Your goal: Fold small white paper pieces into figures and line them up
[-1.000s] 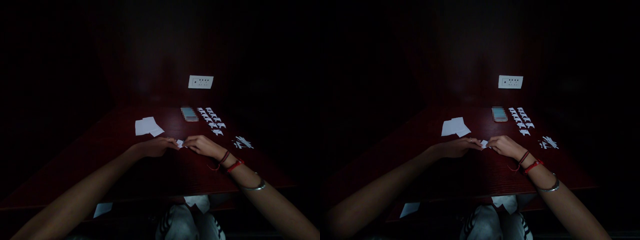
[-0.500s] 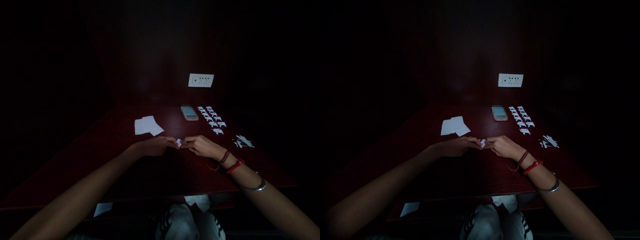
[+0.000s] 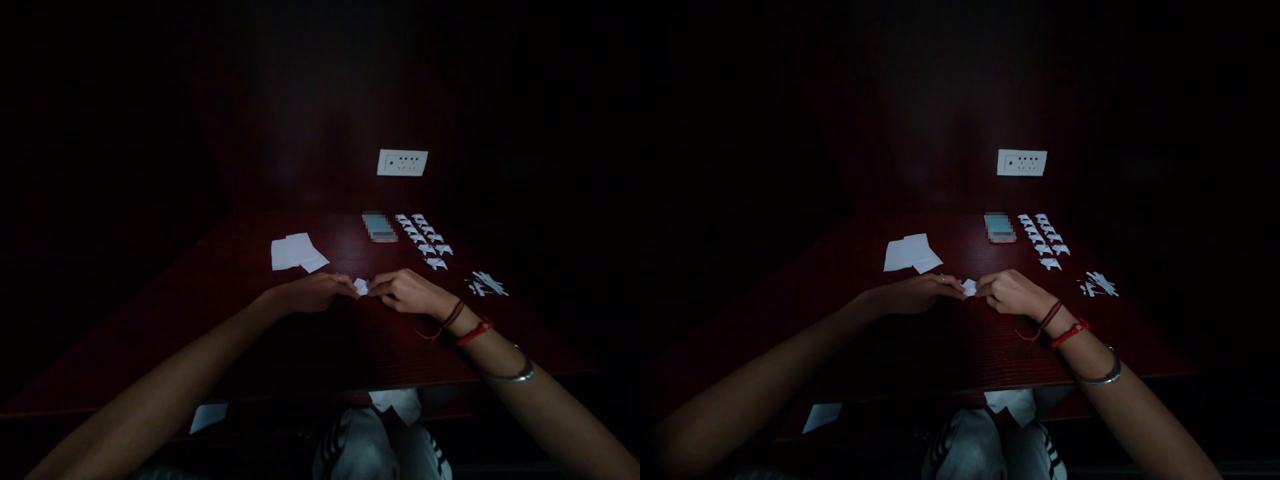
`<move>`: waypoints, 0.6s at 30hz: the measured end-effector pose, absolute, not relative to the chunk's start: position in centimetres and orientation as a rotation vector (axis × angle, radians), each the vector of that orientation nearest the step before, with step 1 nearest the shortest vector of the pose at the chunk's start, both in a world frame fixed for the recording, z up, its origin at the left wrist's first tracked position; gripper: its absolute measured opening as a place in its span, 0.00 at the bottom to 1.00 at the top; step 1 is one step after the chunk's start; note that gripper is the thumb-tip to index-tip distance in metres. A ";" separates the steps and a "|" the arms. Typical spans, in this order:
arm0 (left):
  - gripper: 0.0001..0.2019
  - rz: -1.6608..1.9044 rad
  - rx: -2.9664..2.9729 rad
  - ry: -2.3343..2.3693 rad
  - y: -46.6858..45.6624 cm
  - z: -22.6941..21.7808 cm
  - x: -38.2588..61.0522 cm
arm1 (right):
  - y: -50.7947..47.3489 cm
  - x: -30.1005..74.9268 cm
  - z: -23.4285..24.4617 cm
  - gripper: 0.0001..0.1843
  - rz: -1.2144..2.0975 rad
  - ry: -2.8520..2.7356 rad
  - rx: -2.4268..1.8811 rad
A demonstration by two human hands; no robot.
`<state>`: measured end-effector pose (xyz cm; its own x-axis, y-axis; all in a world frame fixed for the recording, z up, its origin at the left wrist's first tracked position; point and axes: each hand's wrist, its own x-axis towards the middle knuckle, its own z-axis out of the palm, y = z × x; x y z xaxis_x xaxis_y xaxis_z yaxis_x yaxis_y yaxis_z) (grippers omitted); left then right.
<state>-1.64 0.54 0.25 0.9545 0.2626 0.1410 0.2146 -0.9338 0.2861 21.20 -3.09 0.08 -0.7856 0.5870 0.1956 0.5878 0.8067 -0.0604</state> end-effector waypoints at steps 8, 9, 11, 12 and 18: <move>0.31 0.230 2.829 0.375 0.4 0.6 -1.6 | -3.0 21.7 0.4 0.16 0.057 -2.761 -0.932; 0.31 0.223 2.829 0.381 0.4 0.6 -1.6 | -3.0 21.9 0.4 0.15 0.067 -2.760 -0.936; 0.32 0.212 2.827 0.388 0.4 0.6 -1.7 | -2.8 22.3 0.5 0.14 0.075 -2.753 -0.965; 0.32 0.210 2.825 0.390 0.5 0.6 -1.7 | -2.7 22.6 0.5 0.13 0.077 -2.744 -0.985; 0.30 0.238 2.815 0.371 0.4 0.7 -1.6 | -2.3 22.5 0.6 0.11 0.132 -2.538 -1.022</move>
